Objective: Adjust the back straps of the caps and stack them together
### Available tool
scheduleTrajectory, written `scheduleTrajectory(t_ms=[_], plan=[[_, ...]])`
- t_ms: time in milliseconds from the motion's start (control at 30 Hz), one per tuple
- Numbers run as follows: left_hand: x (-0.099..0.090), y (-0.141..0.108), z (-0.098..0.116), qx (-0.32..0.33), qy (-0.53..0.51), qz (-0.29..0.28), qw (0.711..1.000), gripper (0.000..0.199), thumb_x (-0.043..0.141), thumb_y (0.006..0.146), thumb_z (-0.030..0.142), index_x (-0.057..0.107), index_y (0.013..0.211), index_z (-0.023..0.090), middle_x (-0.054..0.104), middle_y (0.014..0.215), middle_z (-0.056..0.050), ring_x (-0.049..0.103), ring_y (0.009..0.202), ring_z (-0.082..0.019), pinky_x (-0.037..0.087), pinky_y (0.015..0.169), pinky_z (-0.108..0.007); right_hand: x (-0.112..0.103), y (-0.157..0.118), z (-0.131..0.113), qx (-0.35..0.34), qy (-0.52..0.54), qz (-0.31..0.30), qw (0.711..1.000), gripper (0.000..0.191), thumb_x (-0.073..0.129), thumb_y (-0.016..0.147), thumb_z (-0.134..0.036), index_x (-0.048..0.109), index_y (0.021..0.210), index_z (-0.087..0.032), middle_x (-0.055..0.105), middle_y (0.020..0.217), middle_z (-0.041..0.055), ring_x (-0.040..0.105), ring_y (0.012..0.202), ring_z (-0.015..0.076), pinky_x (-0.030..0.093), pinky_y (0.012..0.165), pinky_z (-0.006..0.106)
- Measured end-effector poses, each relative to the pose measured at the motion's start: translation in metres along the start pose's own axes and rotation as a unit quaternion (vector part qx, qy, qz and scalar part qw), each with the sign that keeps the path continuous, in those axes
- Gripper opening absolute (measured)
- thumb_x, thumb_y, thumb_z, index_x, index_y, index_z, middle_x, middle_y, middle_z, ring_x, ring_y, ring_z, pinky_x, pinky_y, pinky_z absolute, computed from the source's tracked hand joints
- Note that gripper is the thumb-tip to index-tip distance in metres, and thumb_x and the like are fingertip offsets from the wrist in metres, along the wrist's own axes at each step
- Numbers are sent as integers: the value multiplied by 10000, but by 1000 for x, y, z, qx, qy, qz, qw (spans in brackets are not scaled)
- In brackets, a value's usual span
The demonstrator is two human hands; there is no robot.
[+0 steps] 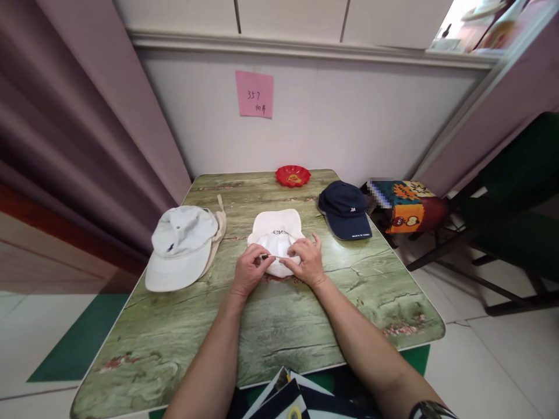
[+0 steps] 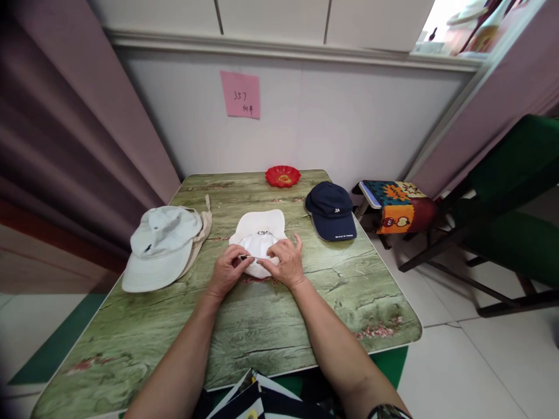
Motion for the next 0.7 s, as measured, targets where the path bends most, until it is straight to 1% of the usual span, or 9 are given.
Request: scheduleTrajectory(t_ms=[67, 133, 233, 333, 400, 467, 600, 700], plan=[[0, -1, -3, -3, -16, -8, 1000, 188, 662, 852, 370, 662, 829, 184, 617, 826, -27, 539, 677, -137, 435, 657, -265, 3, 0, -6, -27, -11, -13, 999, 231, 597, 911, -459, 651, 821, -254, 691, 792, 3, 582, 941, 208, 71, 1163, 502], [2, -2, -6, -8, -14, -17, 1000, 186, 665, 850, 370, 657, 823, 186, 618, 810, -19, 538, 673, -134, 430, 657, -263, 6, 0, -9, -47, -25, -18, 998, 238, 530, 956, -388, 645, 803, -247, 687, 795, 7, 579, 960, 203, 72, 1165, 504], [5, -5, -9, -22, -1, -19, 1000, 202, 647, 861, 374, 636, 785, 187, 593, 772, -7, 528, 666, -131, 415, 651, -258, 9, 1, -10, -56, -43, -23, 997, 282, 450, 984, -322, 610, 775, -221, 665, 792, 22, 571, 931, 191, 129, 1159, 486], [9, -6, -12, -36, -16, -25, 999, 230, 623, 869, 387, 617, 755, 187, 566, 748, 0, 528, 688, -137, 409, 663, -257, 13, 1, -8, -51, -50, -38, 997, 306, 401, 994, -294, 591, 769, -212, 645, 780, 29, 558, 908, 187, 190, 1137, 452], [9, -3, -17, -55, -32, -32, 997, 250, 612, 866, 406, 610, 744, 187, 554, 732, 7, 512, 666, -135, 402, 651, -256, 18, 2, -2, -36, -44, -56, 997, 321, 398, 996, -301, 590, 755, -213, 639, 767, 27, 554, 893, 184, 219, 1114, 425], [8, 5, -27, -77, -37, -33, 996, 261, 614, 850, 420, 608, 735, 187, 550, 714, 13, 486, 630, -132, 389, 626, -255, 24, 5, 8, 1, -33, -67, 997, 317, 420, 993, -326, 599, 756, -215, 652, 783, 27, 559, 893, 184, 238, 1089, 402], [4, 35, -50, -100, -2, -44, 994, 245, 653, 778, 427, 635, 734, 187, 585, 711, 4, 506, 667, -153, 379, 642, -263, 40, 18, 36, 84, -35, -85, 992, 257, 491, 972, -359, 630, 810, -216, 697, 858, 26, 574, 940, 189, 240, 1053, 379], [6, 55, -65, -119, 1, -66, 991, 257, 642, 753, 444, 653, 737, 187, 594, 709, -2, 516, 692, -165, 379, 650, -264, 51, 34, 51, 107, -62, -105, 987, 242, 508, 969, -355, 642, 829, -211, 711, 897, 34, 573, 952, 192, 258, 1005, 358]])
Point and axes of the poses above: each hand's wrist, its own y-axis towards the middle knuckle, its own x-axis out of the palm, z = x × y, the point moved 8 cm from there along y, towards the middle knuckle
